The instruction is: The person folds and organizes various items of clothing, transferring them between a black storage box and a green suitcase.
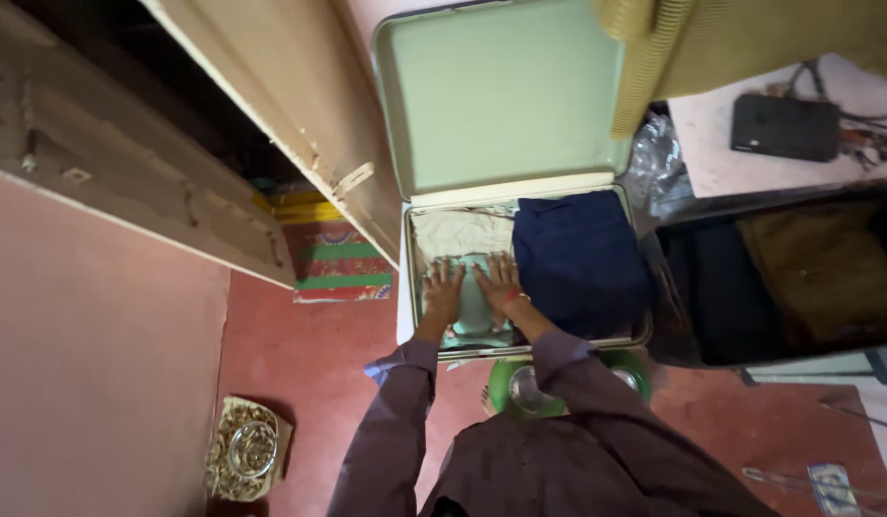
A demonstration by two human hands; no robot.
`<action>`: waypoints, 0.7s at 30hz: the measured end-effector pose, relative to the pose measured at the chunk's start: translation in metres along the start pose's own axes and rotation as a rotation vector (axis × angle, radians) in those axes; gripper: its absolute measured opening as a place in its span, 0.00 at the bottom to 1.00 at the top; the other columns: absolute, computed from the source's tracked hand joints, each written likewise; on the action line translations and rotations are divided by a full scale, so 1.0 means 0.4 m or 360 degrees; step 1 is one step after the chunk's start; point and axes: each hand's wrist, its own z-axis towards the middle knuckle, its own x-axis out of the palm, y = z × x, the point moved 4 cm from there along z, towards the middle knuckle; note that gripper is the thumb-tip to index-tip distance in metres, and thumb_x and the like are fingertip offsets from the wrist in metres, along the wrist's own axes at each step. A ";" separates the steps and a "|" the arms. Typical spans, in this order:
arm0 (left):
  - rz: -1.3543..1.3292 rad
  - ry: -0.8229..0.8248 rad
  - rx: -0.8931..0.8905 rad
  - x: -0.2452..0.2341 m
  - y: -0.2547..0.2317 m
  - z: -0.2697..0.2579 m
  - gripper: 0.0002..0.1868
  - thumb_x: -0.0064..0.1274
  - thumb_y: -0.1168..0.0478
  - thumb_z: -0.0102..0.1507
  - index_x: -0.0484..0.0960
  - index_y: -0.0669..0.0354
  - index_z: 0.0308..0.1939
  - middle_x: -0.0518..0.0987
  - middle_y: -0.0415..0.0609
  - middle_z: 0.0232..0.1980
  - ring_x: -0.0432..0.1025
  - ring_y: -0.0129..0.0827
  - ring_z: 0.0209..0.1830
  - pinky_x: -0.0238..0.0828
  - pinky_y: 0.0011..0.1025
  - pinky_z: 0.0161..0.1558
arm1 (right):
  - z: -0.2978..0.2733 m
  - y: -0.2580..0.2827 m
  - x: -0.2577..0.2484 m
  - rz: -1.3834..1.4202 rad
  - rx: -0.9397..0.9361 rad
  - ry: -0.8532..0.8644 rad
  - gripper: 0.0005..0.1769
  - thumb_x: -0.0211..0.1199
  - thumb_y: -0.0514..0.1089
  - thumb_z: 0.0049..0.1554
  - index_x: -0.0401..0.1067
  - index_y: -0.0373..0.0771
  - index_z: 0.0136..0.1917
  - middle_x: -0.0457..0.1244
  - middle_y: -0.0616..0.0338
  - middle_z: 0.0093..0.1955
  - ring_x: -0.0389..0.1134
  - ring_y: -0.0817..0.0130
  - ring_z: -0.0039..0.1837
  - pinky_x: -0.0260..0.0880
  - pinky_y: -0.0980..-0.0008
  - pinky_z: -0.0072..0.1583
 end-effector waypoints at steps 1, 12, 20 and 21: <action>-0.0027 0.0044 -0.0004 0.000 0.003 0.007 0.76 0.77 0.58 0.45 0.34 0.42 0.83 0.32 0.63 0.85 0.33 0.65 0.83 0.40 0.61 0.75 | 0.009 -0.003 0.000 -0.0002 -0.0012 -0.0003 0.94 0.90 0.52 0.23 0.26 0.55 0.85 0.22 0.41 0.87 0.16 0.31 0.84 0.26 0.32 0.79; -0.0532 -0.0276 -0.0198 -0.048 -0.052 0.035 0.60 0.68 0.57 0.52 0.43 0.69 0.77 0.37 0.71 0.81 0.29 0.69 0.82 0.24 0.64 0.77 | -0.329 -0.141 0.026 0.0935 -0.0286 -0.0958 0.38 0.68 0.39 0.52 0.63 0.40 0.75 0.57 0.43 0.76 0.57 0.47 0.76 0.59 0.53 0.75; -0.1313 -0.1184 0.1103 -0.391 -0.581 -0.102 0.21 0.51 0.74 0.51 0.81 0.62 0.48 0.71 0.60 0.70 0.62 0.58 0.73 0.57 0.49 0.73 | -0.807 -0.466 -0.040 0.0804 0.0576 -0.1998 0.14 0.58 0.31 0.54 0.78 0.35 0.52 0.70 0.47 0.51 0.72 0.48 0.55 0.71 0.56 0.60; -0.1396 -0.1172 0.1288 -0.411 -0.654 -0.112 0.20 0.50 0.75 0.49 0.80 0.63 0.45 0.73 0.60 0.66 0.65 0.59 0.70 0.61 0.48 0.71 | -0.845 -0.499 -0.040 0.0572 0.0675 -0.2088 0.14 0.57 0.31 0.53 0.77 0.34 0.51 0.69 0.46 0.51 0.71 0.46 0.55 0.69 0.55 0.61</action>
